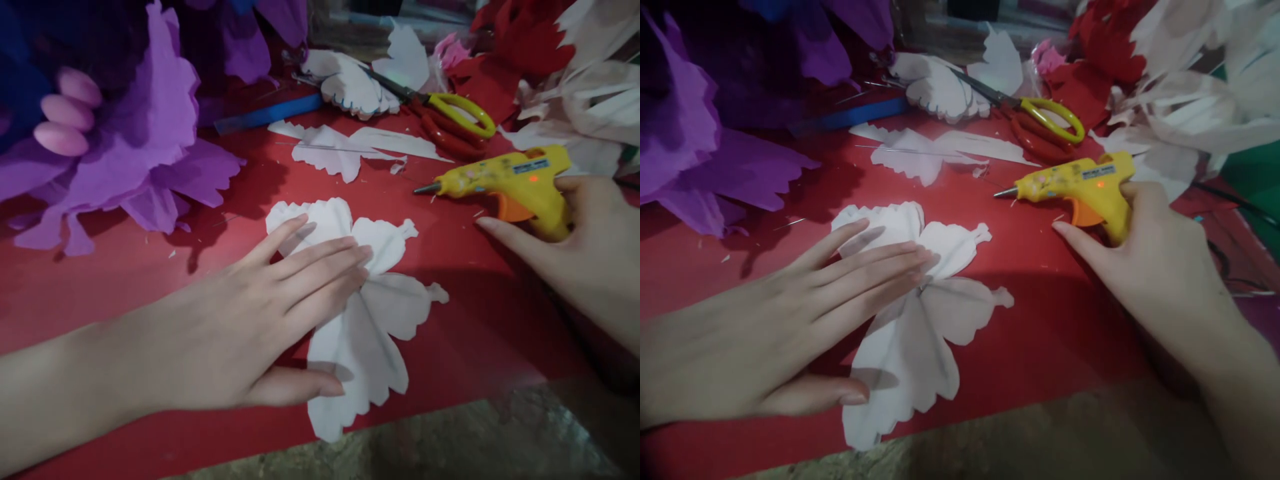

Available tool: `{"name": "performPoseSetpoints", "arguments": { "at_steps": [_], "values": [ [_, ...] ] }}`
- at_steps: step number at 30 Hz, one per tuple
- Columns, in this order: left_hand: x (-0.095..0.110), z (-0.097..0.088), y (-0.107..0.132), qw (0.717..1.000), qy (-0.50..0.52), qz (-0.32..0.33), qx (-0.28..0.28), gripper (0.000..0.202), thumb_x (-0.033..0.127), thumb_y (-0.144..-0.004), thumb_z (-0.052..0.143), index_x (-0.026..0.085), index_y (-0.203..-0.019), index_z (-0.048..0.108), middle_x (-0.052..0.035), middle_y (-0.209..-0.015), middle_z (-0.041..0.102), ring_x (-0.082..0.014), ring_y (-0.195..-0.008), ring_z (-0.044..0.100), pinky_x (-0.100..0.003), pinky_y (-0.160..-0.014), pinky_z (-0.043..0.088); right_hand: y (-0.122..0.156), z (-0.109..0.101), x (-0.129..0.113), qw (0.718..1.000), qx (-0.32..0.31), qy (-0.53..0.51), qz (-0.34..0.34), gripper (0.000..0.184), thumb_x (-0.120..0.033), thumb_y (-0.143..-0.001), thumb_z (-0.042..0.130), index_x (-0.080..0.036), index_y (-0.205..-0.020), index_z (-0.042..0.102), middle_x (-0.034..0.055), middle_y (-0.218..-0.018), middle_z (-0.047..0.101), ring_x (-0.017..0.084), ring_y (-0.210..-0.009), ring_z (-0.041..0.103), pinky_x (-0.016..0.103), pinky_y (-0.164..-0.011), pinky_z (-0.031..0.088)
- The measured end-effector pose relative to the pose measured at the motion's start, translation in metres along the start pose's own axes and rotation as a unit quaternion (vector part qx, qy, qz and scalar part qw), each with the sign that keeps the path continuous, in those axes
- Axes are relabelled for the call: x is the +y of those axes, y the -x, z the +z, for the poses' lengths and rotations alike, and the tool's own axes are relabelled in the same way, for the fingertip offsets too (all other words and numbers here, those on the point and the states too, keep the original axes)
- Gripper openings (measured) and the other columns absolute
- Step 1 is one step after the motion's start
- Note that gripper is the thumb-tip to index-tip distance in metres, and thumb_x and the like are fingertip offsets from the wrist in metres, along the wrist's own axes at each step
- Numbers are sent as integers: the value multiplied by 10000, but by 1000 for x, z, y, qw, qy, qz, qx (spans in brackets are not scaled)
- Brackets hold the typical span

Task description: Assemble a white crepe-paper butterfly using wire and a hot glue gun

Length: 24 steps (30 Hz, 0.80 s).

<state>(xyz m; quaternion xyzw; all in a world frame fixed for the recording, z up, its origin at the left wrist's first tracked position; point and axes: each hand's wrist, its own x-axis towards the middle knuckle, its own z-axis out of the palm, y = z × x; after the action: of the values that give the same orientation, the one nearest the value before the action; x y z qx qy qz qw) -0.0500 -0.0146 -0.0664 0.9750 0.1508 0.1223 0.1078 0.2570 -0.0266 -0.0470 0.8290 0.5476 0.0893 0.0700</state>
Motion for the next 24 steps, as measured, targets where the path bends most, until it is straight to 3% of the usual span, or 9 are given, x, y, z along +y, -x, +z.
{"name": "performPoseSetpoints", "arguments": {
  "at_steps": [2,4,6,8,10,12,14,18,24],
  "values": [
    [1,-1,0,1000,-2,0,5,610,501,-935,371,31,-1322,410,-147,-1388,481,-232,-1338,379,-386,-1182,23,-2,-3,-3,996,-49,18,67,772,-697,-760,484,-91,-1238,453,190,-919,583,357,-832,585,452,-623,485],
    [1,-2,0,1000,-7,-3,7,599,505,-929,378,46,-1311,429,-137,-1362,510,-238,-1311,415,-396,-1182,58,0,-5,-3,1000,6,6,24,813,-712,-805,390,-35,-1251,462,244,-1061,540,392,-1000,545,498,-747,489],
    [1,-4,0,1000,-14,-8,8,585,512,-931,354,68,-1300,451,-122,-1356,522,-231,-1294,438,-397,-1182,86,7,-7,-5,987,126,-38,-96,802,-672,-872,272,0,-1271,452,262,-1199,470,364,-1156,472,492,-905,454],
    [1,-4,-1,1000,-19,-12,11,581,514,-939,316,80,-1297,462,-110,-1366,517,-221,-1292,446,-390,-1183,99,20,-8,-10,947,194,-100,-237,592,-493,-950,240,-44,-1267,461,206,-1244,481,260,-1197,470,412,-1000,425],
    [1,-4,-1,1000,-27,-8,14,597,504,-948,291,60,-1314,448,-122,-1395,479,-229,-1304,436,-400,-1179,131,35,-9,-21,888,179,-157,-393,385,-261,-960,278,-87,-1249,464,138,-1267,501,159,-1237,445,305,-1061,390],
    [2,-4,-1,999,-33,5,12,615,485,-955,283,18,-1329,425,-155,-1414,435,-252,-1309,430,-422,-1160,204,50,-8,-34,830,145,-164,-513,379,-216,-945,310,-66,-1272,428,127,-1317,465,154,-1283,394,296,-1082,378],
    [4,-4,-1,999,-42,18,10,600,447,-964,278,-10,-1322,428,-183,-1402,433,-271,-1293,448,-439,-1126,285,62,-6,-45,809,126,-168,-548,427,-260,-943,322,-30,-1293,407,135,-1357,424,187,-1308,357,334,-1083,389],
    [6,-5,-1,997,-66,23,30,526,382,-972,293,-4,-1251,515,-183,-1326,523,-288,-1229,517,-441,-1064,388,71,-1,-56,812,127,-159,-546,544,-367,-939,331,26,-1308,400,173,-1393,368,239,-1325,326,388,-1061,412],
    [7,-7,-1,997,-67,26,33,491,341,-976,297,-9,-1197,562,-164,-1248,604,-278,-1161,576,-402,-1015,447,70,1,-57,810,129,-137,-556,528,-365,-949,300,25,-1264,468,180,-1356,413,256,-1295,366,401,-1011,454]
  ]
}}
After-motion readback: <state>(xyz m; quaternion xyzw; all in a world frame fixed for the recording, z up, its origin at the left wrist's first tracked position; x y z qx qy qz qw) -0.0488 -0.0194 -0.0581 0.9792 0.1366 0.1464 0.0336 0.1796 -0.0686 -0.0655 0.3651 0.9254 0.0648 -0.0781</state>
